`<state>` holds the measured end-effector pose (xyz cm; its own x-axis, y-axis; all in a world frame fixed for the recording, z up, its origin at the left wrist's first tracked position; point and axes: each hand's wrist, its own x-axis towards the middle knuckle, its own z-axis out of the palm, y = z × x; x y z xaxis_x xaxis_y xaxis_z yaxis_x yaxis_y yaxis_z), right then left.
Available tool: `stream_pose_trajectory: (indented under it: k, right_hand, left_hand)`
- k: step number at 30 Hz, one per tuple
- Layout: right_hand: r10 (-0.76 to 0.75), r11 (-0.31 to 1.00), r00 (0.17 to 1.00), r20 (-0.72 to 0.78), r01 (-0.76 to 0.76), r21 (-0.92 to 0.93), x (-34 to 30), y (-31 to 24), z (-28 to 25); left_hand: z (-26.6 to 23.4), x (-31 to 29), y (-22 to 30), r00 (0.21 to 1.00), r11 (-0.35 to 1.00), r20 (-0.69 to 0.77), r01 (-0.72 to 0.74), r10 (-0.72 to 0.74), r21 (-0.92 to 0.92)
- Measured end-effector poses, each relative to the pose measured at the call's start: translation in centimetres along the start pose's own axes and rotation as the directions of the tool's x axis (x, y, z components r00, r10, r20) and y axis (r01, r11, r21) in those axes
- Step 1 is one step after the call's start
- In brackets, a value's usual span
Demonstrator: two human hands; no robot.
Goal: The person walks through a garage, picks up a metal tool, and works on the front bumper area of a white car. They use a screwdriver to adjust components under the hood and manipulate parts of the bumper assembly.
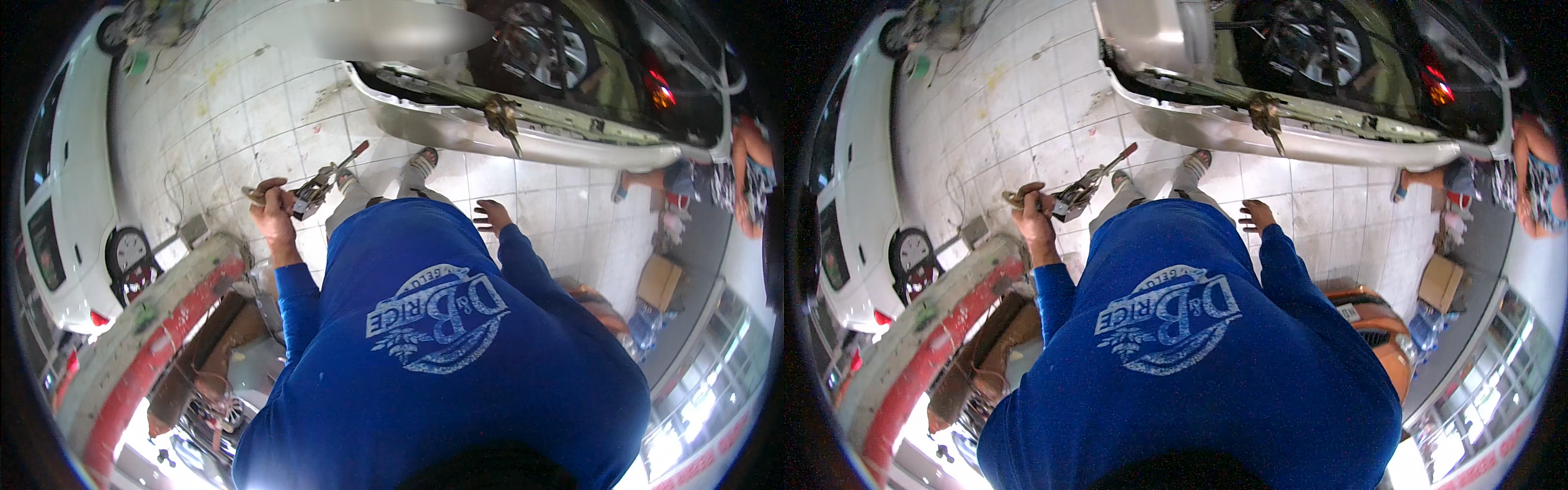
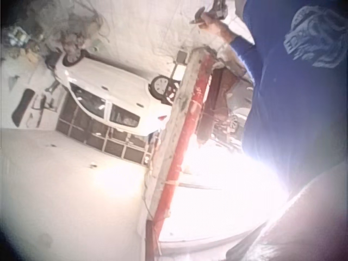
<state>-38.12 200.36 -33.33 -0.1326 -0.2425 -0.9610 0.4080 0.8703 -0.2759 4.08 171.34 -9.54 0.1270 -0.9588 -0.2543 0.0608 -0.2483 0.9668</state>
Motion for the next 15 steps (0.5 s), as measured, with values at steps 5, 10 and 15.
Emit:
stream_pose_trajectory:
  k: [5, 10, 15]
  right_hand:
    - [0.02, 0.997, 1.0, -0.002, -0.02, 0.076, 0.2, 2.5, 3.1]
    - [0.036, 0.997, 0.999, -0.04, -0.033, 0.076, -0.9, 3.2, 9.6]
    - [0.008, 0.995, 0.998, -0.066, -0.001, 0.101, -2.0, 4.5, 16.4]
  left_hand:
    - [-2.4, 1.9, -0.5, 0.998, 1.0, 0.054, 0.018, -0.016, -0.022]
    - [-5.9, 3.7, 0.0, 0.99, 0.999, 0.139, 0.028, -0.031, 0.025]
    - [-8.9, 5.1, 0.5, 0.967, 0.985, 0.242, 0.035, -0.076, 0.167]
